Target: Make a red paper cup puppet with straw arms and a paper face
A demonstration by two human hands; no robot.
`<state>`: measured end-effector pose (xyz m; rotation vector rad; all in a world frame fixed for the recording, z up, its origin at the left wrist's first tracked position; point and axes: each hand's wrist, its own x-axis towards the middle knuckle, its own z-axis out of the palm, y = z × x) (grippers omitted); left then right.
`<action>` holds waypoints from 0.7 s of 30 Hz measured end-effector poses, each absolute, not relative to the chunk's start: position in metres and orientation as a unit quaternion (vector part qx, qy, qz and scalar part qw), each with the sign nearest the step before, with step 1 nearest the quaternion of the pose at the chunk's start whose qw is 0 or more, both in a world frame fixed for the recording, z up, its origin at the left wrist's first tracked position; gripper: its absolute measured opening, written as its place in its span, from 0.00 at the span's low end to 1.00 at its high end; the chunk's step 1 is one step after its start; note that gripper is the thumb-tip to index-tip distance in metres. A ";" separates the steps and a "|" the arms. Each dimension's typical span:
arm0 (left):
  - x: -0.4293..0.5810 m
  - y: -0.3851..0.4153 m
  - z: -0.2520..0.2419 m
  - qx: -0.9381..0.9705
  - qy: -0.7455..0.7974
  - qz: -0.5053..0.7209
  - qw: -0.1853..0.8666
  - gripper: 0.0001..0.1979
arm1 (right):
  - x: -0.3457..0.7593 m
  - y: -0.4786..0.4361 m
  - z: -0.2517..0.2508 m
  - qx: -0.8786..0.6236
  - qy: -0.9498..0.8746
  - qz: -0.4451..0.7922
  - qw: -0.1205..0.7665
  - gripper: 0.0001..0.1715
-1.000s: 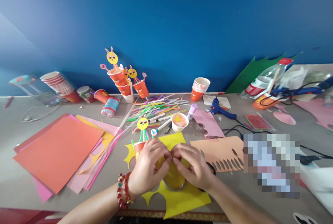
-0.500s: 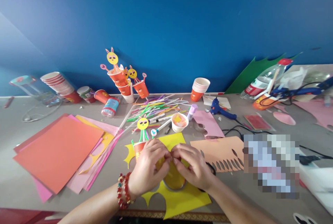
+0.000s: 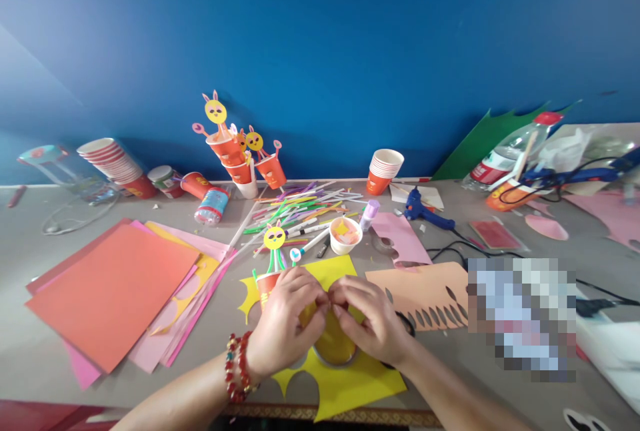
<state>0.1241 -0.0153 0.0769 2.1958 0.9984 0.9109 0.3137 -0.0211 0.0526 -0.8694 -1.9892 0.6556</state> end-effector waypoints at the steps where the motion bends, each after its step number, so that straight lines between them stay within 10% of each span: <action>1: 0.124 -0.015 0.077 0.818 0.372 0.340 0.277 0.07 | 0.314 -0.021 0.052 -0.348 -0.795 0.262 0.423 0.09; 21: 0.125 -0.015 0.078 0.821 0.371 0.336 0.273 0.07 | 0.313 -0.021 0.050 -0.353 -0.791 0.277 0.417 0.07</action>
